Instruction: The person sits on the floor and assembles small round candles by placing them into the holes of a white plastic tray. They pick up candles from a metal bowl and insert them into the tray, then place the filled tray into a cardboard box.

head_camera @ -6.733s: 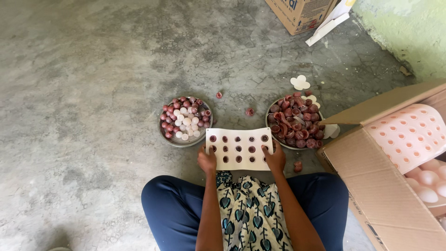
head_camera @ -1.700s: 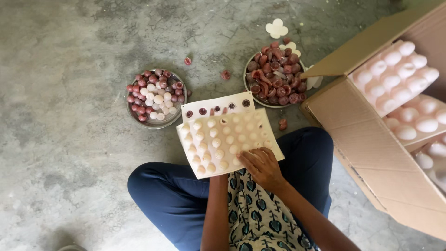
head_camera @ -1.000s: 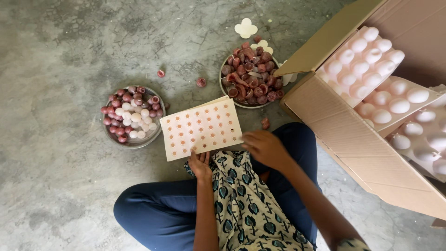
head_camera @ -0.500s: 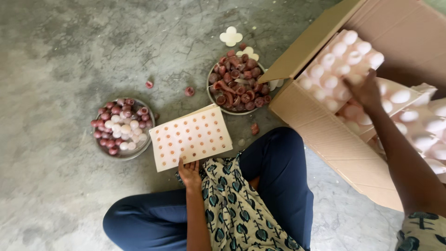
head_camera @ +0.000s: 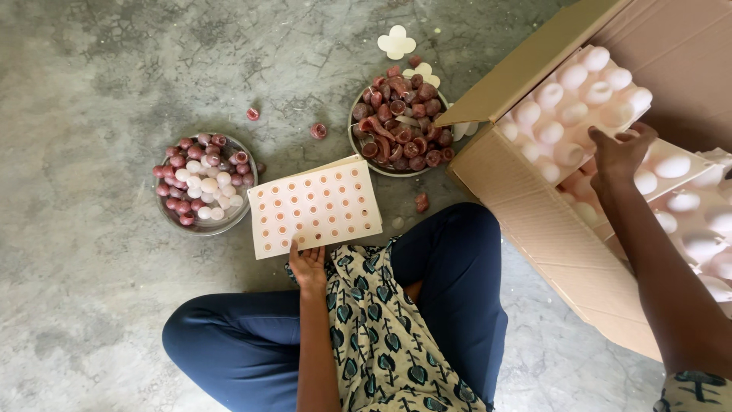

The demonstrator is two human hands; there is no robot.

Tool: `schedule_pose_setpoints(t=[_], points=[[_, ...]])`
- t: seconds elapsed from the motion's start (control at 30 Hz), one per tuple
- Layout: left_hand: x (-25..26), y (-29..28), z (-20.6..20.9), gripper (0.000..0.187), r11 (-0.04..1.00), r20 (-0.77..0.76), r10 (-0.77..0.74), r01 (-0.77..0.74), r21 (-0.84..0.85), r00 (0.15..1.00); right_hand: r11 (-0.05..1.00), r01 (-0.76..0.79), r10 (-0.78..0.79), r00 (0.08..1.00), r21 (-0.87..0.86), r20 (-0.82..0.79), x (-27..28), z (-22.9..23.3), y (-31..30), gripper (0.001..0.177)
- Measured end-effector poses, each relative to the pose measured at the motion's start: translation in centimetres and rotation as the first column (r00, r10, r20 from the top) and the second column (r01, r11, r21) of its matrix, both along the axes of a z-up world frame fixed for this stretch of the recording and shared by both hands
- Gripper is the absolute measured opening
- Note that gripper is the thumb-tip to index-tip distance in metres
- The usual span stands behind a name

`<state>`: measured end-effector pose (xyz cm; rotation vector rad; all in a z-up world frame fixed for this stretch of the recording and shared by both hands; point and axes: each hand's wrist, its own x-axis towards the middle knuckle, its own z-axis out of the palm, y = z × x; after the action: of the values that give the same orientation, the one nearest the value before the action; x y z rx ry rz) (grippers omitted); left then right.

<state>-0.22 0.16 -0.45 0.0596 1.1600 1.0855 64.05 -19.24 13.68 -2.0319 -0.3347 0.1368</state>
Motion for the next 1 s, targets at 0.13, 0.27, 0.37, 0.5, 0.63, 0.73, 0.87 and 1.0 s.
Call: schedule_pose_setpoints(t=[0.13, 0.27, 0.37, 0.5, 0.63, 0.73, 0.87, 1.0], points=[[-0.3, 0.1, -0.4, 0.062, 1.000, 0.021, -0.017, 0.017, 0.009, 1.000, 0.905, 0.206, -0.003, 0.878, 0.372, -0.479, 0.1, 1.4, 0.1, 0.074], [-0.1, 0.2, 0.6, 0.064, 1.000, -0.004, -0.029, 0.029, -0.012, 1.000, 0.927, 0.008, 0.192, 0.847, 0.375, -0.495, -3.8, 5.5, 1.1, 0.042], [0.0, 0.2, 1.6, 0.065, 0.999, -0.026, -0.047, 0.047, 0.000, 0.999, 0.955, -0.002, 0.146, 0.873, 0.295, -0.466, -6.2, 8.2, 2.8, 0.041], [0.0, 0.1, 1.7, 0.064, 0.999, -0.017, -0.045, 0.045, 0.009, 0.999, 0.952, -0.167, 0.260, 0.883, 0.256, -0.390, -6.8, 7.3, 2.7, 0.044], [-0.2, 0.3, 1.4, 0.063, 0.997, -0.020, -0.073, 0.073, 0.016, 0.997, 0.912, -0.255, 0.344, 0.901, 0.321, -0.264, -3.4, 4.4, 1.9, 0.047], [-0.1, 0.2, 1.9, 0.061, 0.997, -0.050, -0.078, 0.079, 0.008, 0.996, 0.794, -0.188, 0.326, 0.934, 0.578, -0.144, 1.6, 4.6, 0.7, 0.050], [0.0, 0.1, 1.9, 0.060, 0.995, -0.061, -0.095, 0.097, 0.026, 0.994, 0.580, 0.082, 0.012, 0.994, 0.810, -0.110, 5.8, 9.1, -4.3, 0.065], [-0.2, 0.1, 1.9, 0.059, 0.996, -0.063, -0.088, 0.090, 0.026, 0.994, 0.513, 0.012, -0.187, 0.977, 0.858, 0.099, 5.5, 12.4, -7.3, 0.080]])
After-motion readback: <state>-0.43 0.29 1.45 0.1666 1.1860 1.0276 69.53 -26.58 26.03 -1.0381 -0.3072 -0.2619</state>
